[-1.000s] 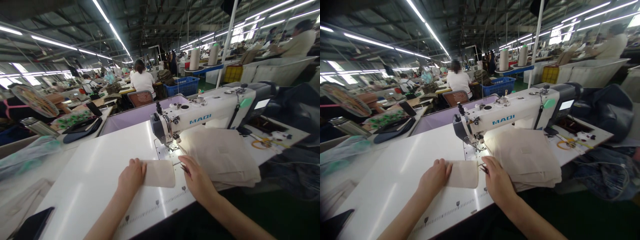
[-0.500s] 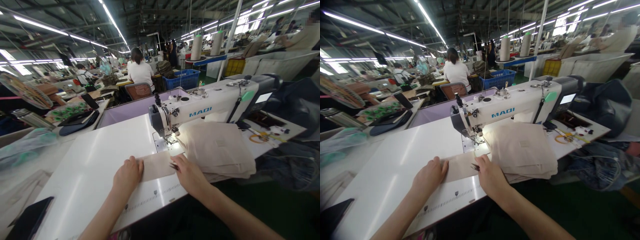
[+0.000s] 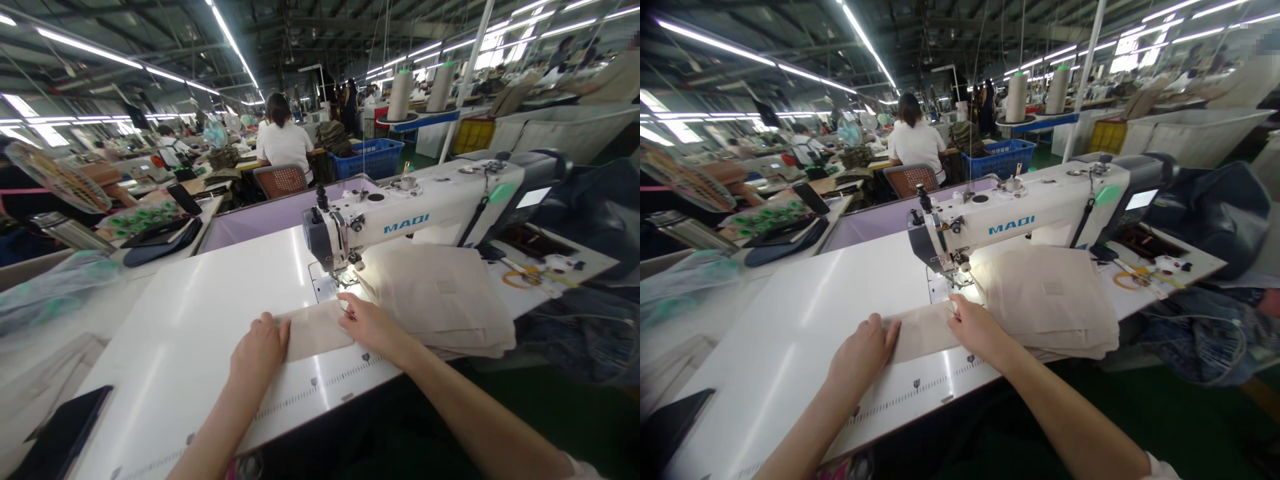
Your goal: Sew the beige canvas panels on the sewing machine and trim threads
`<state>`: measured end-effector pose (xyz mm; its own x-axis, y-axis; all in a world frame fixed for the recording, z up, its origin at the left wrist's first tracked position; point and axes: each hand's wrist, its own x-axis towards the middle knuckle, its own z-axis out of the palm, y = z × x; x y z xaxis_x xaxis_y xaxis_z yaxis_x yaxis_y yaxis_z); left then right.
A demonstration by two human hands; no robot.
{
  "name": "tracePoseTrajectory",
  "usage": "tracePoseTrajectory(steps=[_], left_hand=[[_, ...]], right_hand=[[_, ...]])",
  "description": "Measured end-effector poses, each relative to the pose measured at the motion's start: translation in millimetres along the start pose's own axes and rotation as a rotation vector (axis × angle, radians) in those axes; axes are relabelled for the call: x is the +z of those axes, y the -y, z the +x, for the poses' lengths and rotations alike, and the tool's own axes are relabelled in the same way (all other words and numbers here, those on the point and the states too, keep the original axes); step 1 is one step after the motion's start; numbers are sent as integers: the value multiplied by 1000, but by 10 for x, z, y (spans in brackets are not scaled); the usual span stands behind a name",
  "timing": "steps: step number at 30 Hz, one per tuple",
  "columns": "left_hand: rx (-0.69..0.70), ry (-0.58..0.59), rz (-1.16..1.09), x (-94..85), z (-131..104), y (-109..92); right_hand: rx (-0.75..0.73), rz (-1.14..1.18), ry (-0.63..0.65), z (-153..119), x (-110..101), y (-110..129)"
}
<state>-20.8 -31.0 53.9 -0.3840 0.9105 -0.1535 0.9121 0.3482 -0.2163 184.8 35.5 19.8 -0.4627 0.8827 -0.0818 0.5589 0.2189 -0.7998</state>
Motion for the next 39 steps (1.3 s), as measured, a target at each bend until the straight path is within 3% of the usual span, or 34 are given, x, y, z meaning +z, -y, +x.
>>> tracePoseTrajectory(steps=[22, 39], left_hand=[[23, -3, -142, 97, 8, 125], [49, -13, -171, 115, 13, 145]], right_hand=[[55, 40, 128, -29, -100, -9], [-35, -296, 92, -174, -95, 114]])
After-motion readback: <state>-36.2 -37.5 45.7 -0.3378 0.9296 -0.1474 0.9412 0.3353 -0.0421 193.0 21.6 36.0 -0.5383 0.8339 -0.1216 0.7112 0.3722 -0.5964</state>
